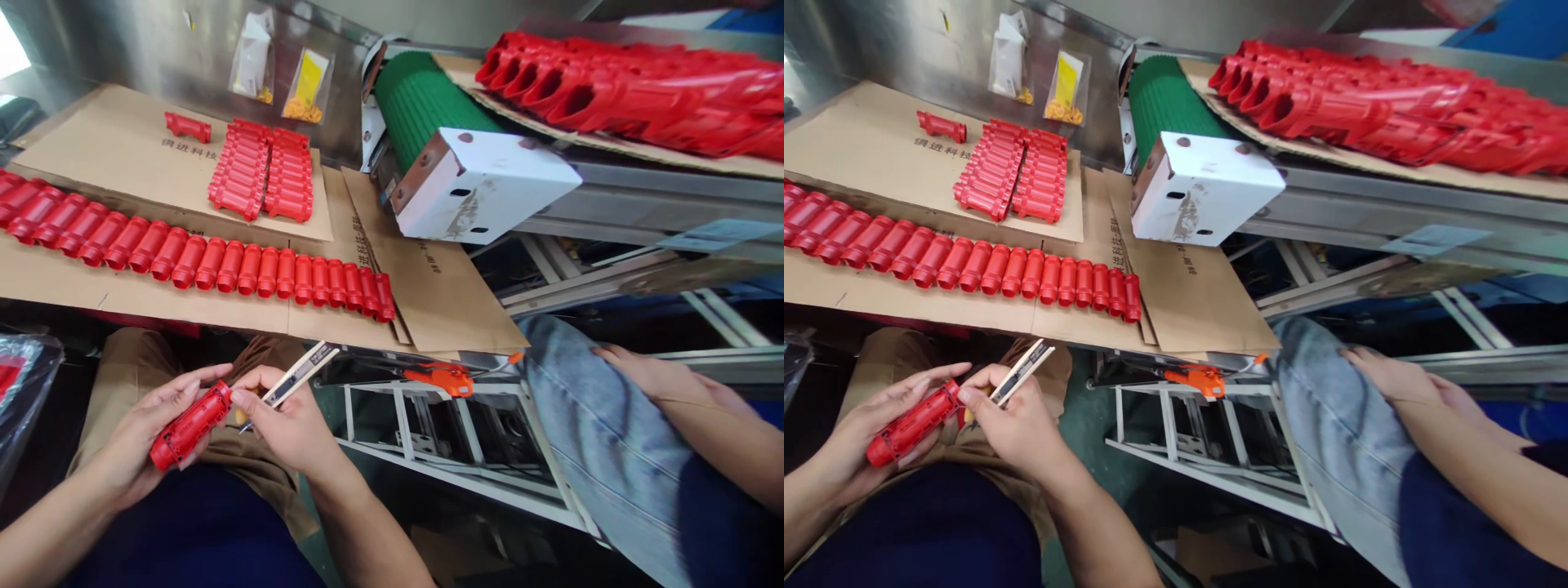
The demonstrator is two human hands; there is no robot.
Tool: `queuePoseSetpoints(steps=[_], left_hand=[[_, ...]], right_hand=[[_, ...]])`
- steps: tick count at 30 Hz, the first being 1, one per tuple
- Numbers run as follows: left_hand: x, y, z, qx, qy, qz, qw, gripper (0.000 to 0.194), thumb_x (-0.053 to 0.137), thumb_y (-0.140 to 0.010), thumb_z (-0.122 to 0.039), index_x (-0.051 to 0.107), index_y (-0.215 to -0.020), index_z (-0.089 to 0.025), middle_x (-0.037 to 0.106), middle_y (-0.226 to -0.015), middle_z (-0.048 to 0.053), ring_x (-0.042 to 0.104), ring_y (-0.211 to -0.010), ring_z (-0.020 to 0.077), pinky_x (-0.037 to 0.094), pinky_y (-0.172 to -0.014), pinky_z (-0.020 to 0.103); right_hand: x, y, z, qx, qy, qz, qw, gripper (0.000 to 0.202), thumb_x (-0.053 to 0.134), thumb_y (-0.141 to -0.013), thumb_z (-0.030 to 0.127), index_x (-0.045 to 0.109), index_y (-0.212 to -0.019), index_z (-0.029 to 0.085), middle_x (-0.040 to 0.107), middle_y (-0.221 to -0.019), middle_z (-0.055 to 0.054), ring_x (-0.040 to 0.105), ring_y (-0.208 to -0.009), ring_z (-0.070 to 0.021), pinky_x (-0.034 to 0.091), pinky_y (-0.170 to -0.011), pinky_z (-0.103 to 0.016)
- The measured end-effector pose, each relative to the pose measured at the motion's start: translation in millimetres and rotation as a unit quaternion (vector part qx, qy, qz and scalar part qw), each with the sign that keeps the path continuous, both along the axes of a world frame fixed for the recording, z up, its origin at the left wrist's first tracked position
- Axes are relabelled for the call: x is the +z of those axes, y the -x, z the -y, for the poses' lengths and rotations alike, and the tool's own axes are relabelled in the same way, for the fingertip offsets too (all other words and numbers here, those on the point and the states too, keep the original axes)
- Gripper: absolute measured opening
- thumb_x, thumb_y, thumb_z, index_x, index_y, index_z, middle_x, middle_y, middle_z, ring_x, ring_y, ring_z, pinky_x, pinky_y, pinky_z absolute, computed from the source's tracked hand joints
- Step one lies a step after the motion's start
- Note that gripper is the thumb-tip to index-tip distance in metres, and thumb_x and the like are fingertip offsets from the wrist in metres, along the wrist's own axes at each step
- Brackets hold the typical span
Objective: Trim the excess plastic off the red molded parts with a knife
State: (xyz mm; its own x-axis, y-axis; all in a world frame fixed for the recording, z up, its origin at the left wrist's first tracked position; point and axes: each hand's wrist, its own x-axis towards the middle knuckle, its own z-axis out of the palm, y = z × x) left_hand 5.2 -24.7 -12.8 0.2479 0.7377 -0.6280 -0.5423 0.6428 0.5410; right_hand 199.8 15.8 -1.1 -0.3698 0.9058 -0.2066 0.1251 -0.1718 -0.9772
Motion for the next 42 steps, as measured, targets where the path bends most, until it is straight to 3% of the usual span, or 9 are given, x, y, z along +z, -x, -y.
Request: queuePoseSetpoints(steps=[4, 9, 19, 23, 26, 29, 33, 36, 42], left_hand=[[-6.6, 1, -3, -0.02, 0.014, 0.025, 0.999, 0.047, 0.083, -0.089, -0.046, 0.082, -0.126, -0.016, 0.08, -0.079, 0.017, 0.054, -0.044, 0.0082, 0.039, -0.042, 0.016], [-6.3, 0, -9, -0.027, 0.013, 0.061, 0.998, 0.032, 0.088, -0.085, -0.039, 0.088, -0.109, -0.016, 0.08, -0.073, 0.014, 0.049, -0.04, 0.0052, 0.035, -0.039, 0.014], [-8.9, 7, -11, -0.032, 0.033, 0.029, 0.999, 0.05, 0.096, -0.075, -0.043, 0.087, -0.114, -0.014, 0.08, -0.076, 0.016, 0.055, -0.046, 0.0105, 0.035, -0.04, 0.017], [-6.4, 11, -7, 0.011, -0.054, 0.054, 0.997, 0.073, 0.089, -0.076, -0.064, 0.081, -0.132, -0.017, 0.082, -0.098, 0.017, 0.058, -0.056, 0.0129, 0.048, -0.054, 0.025], [-6.4, 11, -2, 0.071, -0.131, -0.052, 0.987, 0.064, 0.1, -0.065, -0.053, 0.086, -0.117, -0.02, 0.081, -0.102, 0.012, 0.067, -0.076, 0.0172, 0.056, -0.075, 0.025], [-10.6, 13, -2, 0.131, -0.137, -0.126, 0.974, 0.037, 0.101, -0.067, -0.038, 0.088, -0.097, -0.021, 0.08, -0.11, 0.007, 0.072, -0.098, 0.0204, 0.057, -0.09, 0.023], [-16.7, 18, -7, 0.129, -0.102, -0.059, 0.985, 0.039, 0.097, -0.073, -0.042, 0.087, -0.101, -0.017, 0.081, -0.1, 0.011, 0.075, -0.093, 0.0226, 0.061, -0.086, 0.027], [-17.6, 18, -8, 0.127, -0.092, -0.037, 0.987, 0.042, 0.095, -0.078, -0.037, 0.082, -0.114, -0.022, 0.08, -0.091, 0.008, 0.075, -0.084, 0.0211, 0.062, -0.078, 0.027], [-14.3, 12, -4, 0.136, -0.095, -0.046, 0.985, 0.054, 0.096, -0.078, -0.037, 0.075, -0.125, -0.02, 0.08, -0.092, 0.008, 0.073, -0.077, 0.0182, 0.061, -0.073, 0.025]], right_hand=[[-2.3, 1, 2, -0.005, 0.003, 0.012, 1.0, 0.021, 0.071, -0.096, 0.035, 0.071, -0.083, 0.018, 0.057, -0.06, 0.005, 0.047, -0.047, -0.0084, 0.035, -0.044, -0.019], [-2.0, 2, 3, -0.006, 0.014, 0.022, 1.0, 0.02, 0.068, -0.096, 0.034, 0.068, -0.082, 0.019, 0.059, -0.059, 0.005, 0.048, -0.047, -0.0086, 0.036, -0.045, -0.02], [1.0, 4, 0, 0.007, 0.025, 0.056, 0.998, 0.023, 0.069, -0.095, 0.039, 0.069, -0.083, 0.019, 0.056, -0.059, 0.005, 0.048, -0.048, -0.0089, 0.035, -0.045, -0.019], [-0.8, 7, 2, -0.043, 0.068, 0.034, 0.996, 0.029, 0.071, -0.094, 0.046, 0.065, -0.083, 0.02, 0.058, -0.058, 0.005, 0.047, -0.043, -0.0084, 0.035, -0.042, -0.018], [-2.1, 9, 9, -0.046, 0.103, 0.015, 0.994, 0.03, 0.07, -0.096, 0.048, 0.064, -0.087, 0.02, 0.057, -0.056, 0.006, 0.047, -0.04, -0.009, 0.038, -0.04, -0.019], [0.9, 6, 15, 0.0, -0.045, 0.056, 0.997, 0.022, 0.068, -0.101, 0.038, 0.071, -0.089, 0.02, 0.07, -0.073, -0.001, 0.067, -0.061, -0.0153, 0.057, -0.058, -0.025], [8.6, -6, 16, 0.025, -0.305, 0.081, 0.949, 0.014, 0.07, -0.103, 0.018, 0.078, -0.114, 0.018, 0.081, -0.113, -0.012, 0.075, -0.112, -0.0236, 0.064, -0.098, -0.035], [8.0, -11, 16, 0.054, -0.375, 0.019, 0.925, 0.032, 0.068, -0.104, 0.012, 0.072, -0.135, 0.019, 0.08, -0.123, -0.012, 0.078, -0.112, -0.0205, 0.067, -0.098, -0.03], [-6.7, -6, 14, 0.052, -0.407, -0.032, 0.911, 0.025, 0.076, -0.101, 0.014, 0.078, -0.126, 0.019, 0.081, -0.12, -0.012, 0.08, -0.101, -0.0203, 0.069, -0.091, -0.03]])
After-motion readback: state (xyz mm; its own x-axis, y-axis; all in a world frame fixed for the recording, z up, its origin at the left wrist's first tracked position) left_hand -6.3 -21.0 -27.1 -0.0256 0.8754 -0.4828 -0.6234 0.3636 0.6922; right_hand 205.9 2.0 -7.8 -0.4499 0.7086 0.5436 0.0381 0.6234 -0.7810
